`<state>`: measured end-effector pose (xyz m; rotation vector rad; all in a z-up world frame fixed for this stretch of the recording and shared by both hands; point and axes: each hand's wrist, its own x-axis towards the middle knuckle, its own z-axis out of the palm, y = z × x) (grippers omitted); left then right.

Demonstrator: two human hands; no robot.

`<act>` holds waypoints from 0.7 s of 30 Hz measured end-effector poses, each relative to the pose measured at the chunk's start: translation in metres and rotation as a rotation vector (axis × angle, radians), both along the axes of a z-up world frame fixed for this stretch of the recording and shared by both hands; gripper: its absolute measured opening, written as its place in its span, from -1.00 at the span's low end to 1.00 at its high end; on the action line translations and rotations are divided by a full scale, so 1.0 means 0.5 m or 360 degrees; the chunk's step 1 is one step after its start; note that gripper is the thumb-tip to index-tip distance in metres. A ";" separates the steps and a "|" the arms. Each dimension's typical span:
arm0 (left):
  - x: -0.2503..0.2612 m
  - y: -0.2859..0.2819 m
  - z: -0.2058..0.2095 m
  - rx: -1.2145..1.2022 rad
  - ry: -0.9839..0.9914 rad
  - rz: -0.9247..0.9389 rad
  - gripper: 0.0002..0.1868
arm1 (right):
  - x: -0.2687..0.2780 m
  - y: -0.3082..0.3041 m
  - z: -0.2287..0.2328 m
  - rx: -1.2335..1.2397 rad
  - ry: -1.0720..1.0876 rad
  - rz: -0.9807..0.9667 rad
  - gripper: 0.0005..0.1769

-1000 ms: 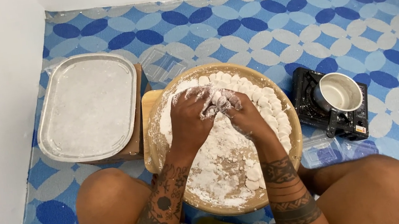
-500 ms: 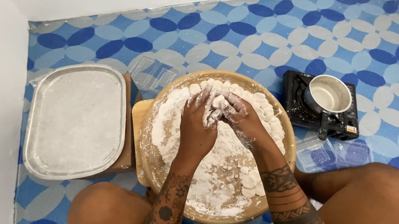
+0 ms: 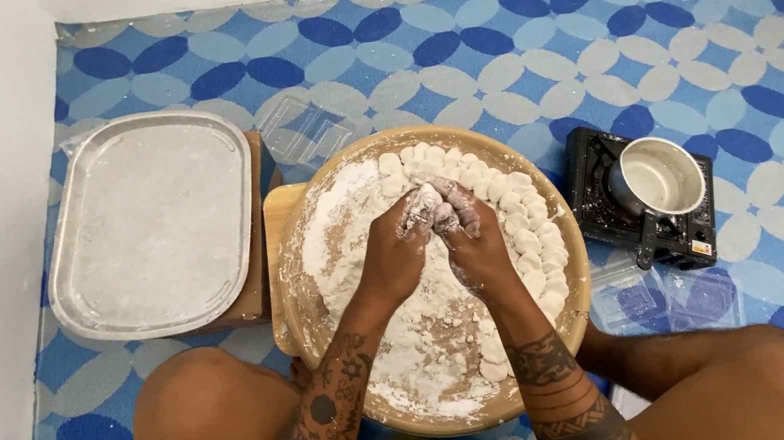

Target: Shaping small pieces of dough into balls and coating them with flour in a large wooden bowl while sitting on the floor.

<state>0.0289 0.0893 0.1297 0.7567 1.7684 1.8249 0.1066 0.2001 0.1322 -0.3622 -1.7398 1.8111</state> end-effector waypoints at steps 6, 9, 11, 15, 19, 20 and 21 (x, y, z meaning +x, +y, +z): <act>0.022 -0.002 0.001 0.0073 0.0295 0.0170 -0.58 | -0.003 -0.020 0.020 0.0049 0.0108 -0.0132 -0.80; 0.025 -0.010 0.004 0.0133 0.0195 0.0181 -0.62 | 0.003 -0.004 -0.014 -0.0019 0.0096 -0.0102 -0.79; 0.016 -0.012 -0.010 0.0151 0.0022 0.0127 -0.63 | -0.006 -0.002 -0.031 -0.0147 0.0143 -0.0035 -0.77; 0.005 -0.015 0.039 -0.0166 -0.0500 0.0257 -0.36 | 0.007 0.005 0.000 -0.0205 0.0020 0.0044 -0.68; -0.034 -0.042 -0.072 -0.0151 -0.0526 0.0206 -0.48 | 0.006 0.000 0.023 -0.0146 0.0042 0.0258 -0.61; -0.038 -0.048 -0.063 -0.0147 -0.0453 0.0061 -0.59 | 0.006 -0.003 0.038 -0.0156 0.0007 0.0313 -0.56; -0.041 -0.054 -0.053 -0.0144 -0.0381 -0.0085 -0.58 | 0.007 -0.006 0.053 -0.0165 -0.0029 0.0368 -0.50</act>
